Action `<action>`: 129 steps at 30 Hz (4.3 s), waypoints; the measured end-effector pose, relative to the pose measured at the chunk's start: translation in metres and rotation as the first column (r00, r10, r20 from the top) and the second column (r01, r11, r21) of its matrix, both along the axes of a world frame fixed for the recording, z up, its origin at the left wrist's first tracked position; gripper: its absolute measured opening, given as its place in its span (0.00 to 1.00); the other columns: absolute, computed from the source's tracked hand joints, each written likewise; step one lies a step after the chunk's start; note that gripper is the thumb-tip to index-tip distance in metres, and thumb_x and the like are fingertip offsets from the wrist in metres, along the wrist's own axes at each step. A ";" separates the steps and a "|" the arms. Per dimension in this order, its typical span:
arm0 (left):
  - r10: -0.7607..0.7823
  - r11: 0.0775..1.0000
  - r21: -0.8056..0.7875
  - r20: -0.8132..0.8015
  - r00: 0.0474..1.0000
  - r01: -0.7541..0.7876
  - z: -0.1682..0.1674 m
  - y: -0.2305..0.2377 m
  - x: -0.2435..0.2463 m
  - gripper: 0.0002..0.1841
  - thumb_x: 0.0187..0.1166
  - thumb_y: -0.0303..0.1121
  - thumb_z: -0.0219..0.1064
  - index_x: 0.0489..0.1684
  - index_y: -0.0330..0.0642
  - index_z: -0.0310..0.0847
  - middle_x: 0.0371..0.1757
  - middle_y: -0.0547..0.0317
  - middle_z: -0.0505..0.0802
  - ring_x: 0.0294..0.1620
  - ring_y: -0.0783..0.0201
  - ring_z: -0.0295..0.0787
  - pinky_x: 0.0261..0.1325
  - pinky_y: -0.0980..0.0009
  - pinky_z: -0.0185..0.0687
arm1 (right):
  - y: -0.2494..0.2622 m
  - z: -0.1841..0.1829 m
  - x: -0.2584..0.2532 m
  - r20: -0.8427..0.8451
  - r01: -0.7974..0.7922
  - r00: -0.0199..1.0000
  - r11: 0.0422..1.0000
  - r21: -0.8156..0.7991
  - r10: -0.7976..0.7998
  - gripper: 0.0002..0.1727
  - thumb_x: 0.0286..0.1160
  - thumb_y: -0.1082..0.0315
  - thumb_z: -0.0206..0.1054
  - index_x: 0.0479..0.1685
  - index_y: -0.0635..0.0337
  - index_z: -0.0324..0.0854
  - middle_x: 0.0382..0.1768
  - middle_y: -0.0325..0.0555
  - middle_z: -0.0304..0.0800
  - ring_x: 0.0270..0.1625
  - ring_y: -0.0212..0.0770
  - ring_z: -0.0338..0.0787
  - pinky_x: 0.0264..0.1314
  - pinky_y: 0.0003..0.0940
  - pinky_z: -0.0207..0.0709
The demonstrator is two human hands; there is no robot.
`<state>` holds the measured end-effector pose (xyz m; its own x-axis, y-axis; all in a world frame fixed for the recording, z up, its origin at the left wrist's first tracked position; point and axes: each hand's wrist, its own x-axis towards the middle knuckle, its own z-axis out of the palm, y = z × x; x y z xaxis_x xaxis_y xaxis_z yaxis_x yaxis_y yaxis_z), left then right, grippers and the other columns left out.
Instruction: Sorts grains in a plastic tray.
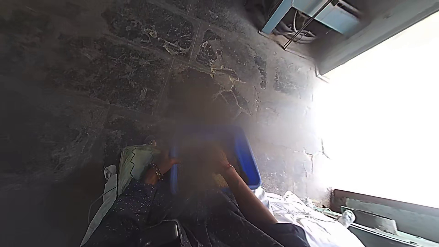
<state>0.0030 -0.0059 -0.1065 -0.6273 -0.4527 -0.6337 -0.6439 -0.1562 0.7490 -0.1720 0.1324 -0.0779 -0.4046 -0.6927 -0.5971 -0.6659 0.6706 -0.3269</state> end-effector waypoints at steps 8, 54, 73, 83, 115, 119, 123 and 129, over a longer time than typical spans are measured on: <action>0.015 1.000 0.007 -0.029 0.999 -0.014 -0.001 0.001 0.002 0.27 0.70 0.21 0.72 0.70 0.22 0.72 0.61 0.32 0.85 0.59 0.51 0.85 0.65 0.55 0.79 | 0.004 0.002 0.003 -0.040 -0.006 0.999 0.995 -0.098 0.002 0.20 0.90 0.60 0.54 0.56 0.69 0.86 0.59 0.62 0.89 0.63 0.59 0.89 0.66 0.58 0.77; -0.024 1.000 0.012 0.015 1.000 0.024 -0.008 -0.005 0.001 0.28 0.70 0.26 0.74 0.70 0.22 0.74 0.64 0.30 0.84 0.65 0.44 0.83 0.71 0.48 0.75 | -0.007 -0.007 -0.003 -0.046 0.020 0.999 0.999 0.049 -0.018 0.22 0.87 0.54 0.60 0.66 0.62 0.83 0.65 0.60 0.86 0.68 0.56 0.86 0.72 0.56 0.75; 0.001 1.000 0.000 -0.008 1.000 -0.001 -0.011 -0.002 0.002 0.27 0.69 0.24 0.74 0.68 0.22 0.74 0.62 0.31 0.85 0.62 0.47 0.85 0.68 0.52 0.78 | 0.000 -0.007 -0.003 -0.028 -0.010 1.000 1.000 -0.010 0.010 0.20 0.87 0.58 0.58 0.57 0.66 0.85 0.59 0.61 0.88 0.64 0.58 0.88 0.66 0.58 0.76; -0.017 1.000 0.000 0.008 1.000 0.017 -0.011 -0.003 0.002 0.28 0.70 0.25 0.74 0.69 0.21 0.73 0.67 0.29 0.82 0.67 0.43 0.82 0.72 0.48 0.75 | -0.003 -0.009 -0.003 -0.015 -0.021 1.000 0.998 0.052 0.021 0.21 0.88 0.55 0.57 0.59 0.64 0.85 0.62 0.59 0.88 0.67 0.58 0.87 0.69 0.59 0.76; -0.027 1.000 0.012 0.012 1.000 0.026 -0.010 -0.003 0.001 0.28 0.71 0.25 0.74 0.71 0.23 0.73 0.67 0.30 0.83 0.68 0.43 0.82 0.73 0.48 0.74 | -0.005 -0.009 -0.004 -0.005 -0.046 0.999 0.994 0.096 0.046 0.22 0.88 0.54 0.58 0.63 0.64 0.83 0.63 0.60 0.88 0.69 0.58 0.87 0.70 0.59 0.75; -0.025 1.000 0.007 0.011 1.000 0.025 -0.011 -0.003 0.001 0.28 0.71 0.25 0.74 0.72 0.24 0.73 0.67 0.30 0.83 0.68 0.43 0.82 0.73 0.48 0.75 | -0.005 -0.009 -0.005 -0.002 -0.045 0.999 0.994 0.100 0.045 0.22 0.88 0.53 0.59 0.62 0.63 0.84 0.62 0.60 0.88 0.68 0.58 0.87 0.69 0.60 0.76; -0.012 1.000 0.022 0.042 0.999 0.011 -0.009 -0.003 -0.001 0.29 0.72 0.25 0.74 0.73 0.24 0.72 0.66 0.30 0.84 0.67 0.44 0.83 0.72 0.49 0.75 | -0.006 -0.008 -0.005 0.008 -0.060 0.998 0.993 0.106 0.059 0.23 0.88 0.53 0.59 0.62 0.64 0.83 0.62 0.61 0.88 0.68 0.59 0.86 0.70 0.60 0.75; -0.019 0.999 0.028 0.071 0.997 0.017 -0.009 -0.003 -0.002 0.28 0.72 0.26 0.74 0.71 0.23 0.72 0.67 0.30 0.83 0.68 0.44 0.82 0.73 0.49 0.74 | -0.007 -0.009 -0.005 -0.001 -0.070 0.998 0.990 0.122 0.070 0.21 0.88 0.56 0.58 0.62 0.65 0.83 0.63 0.61 0.87 0.69 0.59 0.86 0.70 0.59 0.75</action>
